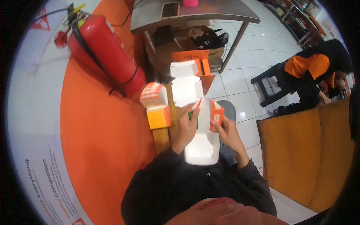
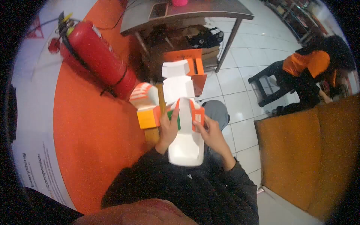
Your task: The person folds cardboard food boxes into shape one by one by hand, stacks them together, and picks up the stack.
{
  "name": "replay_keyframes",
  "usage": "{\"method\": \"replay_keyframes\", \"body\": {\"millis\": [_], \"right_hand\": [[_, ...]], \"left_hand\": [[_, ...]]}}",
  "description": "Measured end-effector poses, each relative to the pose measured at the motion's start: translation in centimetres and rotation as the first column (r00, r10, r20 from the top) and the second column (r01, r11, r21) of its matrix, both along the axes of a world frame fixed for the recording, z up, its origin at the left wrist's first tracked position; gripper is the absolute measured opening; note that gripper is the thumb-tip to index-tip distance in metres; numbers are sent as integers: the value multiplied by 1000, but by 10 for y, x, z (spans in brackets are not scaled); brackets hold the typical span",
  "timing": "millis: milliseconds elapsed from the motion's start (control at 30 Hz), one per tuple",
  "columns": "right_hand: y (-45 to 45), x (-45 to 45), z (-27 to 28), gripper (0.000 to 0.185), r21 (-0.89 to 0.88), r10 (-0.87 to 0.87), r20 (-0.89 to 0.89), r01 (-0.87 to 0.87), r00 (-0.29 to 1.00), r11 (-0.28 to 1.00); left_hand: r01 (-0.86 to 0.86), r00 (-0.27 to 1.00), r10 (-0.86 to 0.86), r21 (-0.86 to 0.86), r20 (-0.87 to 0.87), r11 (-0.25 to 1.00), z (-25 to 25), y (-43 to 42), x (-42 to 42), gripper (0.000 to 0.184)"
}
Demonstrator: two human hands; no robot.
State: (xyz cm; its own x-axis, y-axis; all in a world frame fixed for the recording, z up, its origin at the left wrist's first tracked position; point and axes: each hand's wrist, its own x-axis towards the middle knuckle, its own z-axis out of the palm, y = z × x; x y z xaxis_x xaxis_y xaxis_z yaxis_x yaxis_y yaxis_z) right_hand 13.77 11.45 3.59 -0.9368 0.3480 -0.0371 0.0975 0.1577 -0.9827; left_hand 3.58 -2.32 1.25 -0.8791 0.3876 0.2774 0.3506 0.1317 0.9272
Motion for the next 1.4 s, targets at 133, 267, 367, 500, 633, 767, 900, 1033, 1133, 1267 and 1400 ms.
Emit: {"method": "replay_keyframes", "body": {"millis": [133, 267, 367, 500, 633, 767, 900, 1033, 1133, 1267, 1400], "right_hand": [[20, 14, -39, 23, -170, 72, 239, -32, 968, 985], [13, 7, -32, 24, -568, 75, 101, -4, 992, 823], [1, -5, -29, 28, -592, 75, -68, -101, 995, 799], [-16, -31, -31, 28, -381, -62, -59, 35, 996, 924], [-30, -43, -81, 36, -408, 124, 147, -54, 981, 911], [-38, -65, -68, 25, -331, 183, 176, -117, 967, 936], [-50, -96, -54, 21, 191, 258, 98, -272, 961, 943], [-92, -140, -46, 14, 600, 423, -99, -285, 901, 748], [-116, -176, -81, 23, 732, 513, 111, -420, 851, 537], [-123, -204, -107, 41, 685, 487, 252, -509, 837, 521], [-96, -211, -116, 35, 390, 355, -56, -307, 933, 868]], "left_hand": [[237, 886, -328, -287, -327, 928, 31, -14, -8, 62], [355, 749, -548, -473, -372, 806, 5, -24, 2, 71], [462, 869, -495, -366, 2, 808, 12, -46, -10, 63], [199, 968, -200, 19, 152, 980, -9, -70, -15, 47], [74, 984, -15, -328, 178, 942, -18, -85, -14, 29], [-179, 529, -545, 713, 651, 678, -125, -148, -34, 31], [-458, 693, -140, 582, 707, 672, -112, -202, -21, 51], [-360, 822, 342, -51, 454, 932, -119, -176, -19, 71], [-561, 749, 661, -482, 52, 673, -168, -161, -28, 84], [-476, 873, 453, -525, -183, 706, -122, -136, -57, 102], [-371, 919, 364, -643, -150, 670, -140, -120, -82, 111]]}}
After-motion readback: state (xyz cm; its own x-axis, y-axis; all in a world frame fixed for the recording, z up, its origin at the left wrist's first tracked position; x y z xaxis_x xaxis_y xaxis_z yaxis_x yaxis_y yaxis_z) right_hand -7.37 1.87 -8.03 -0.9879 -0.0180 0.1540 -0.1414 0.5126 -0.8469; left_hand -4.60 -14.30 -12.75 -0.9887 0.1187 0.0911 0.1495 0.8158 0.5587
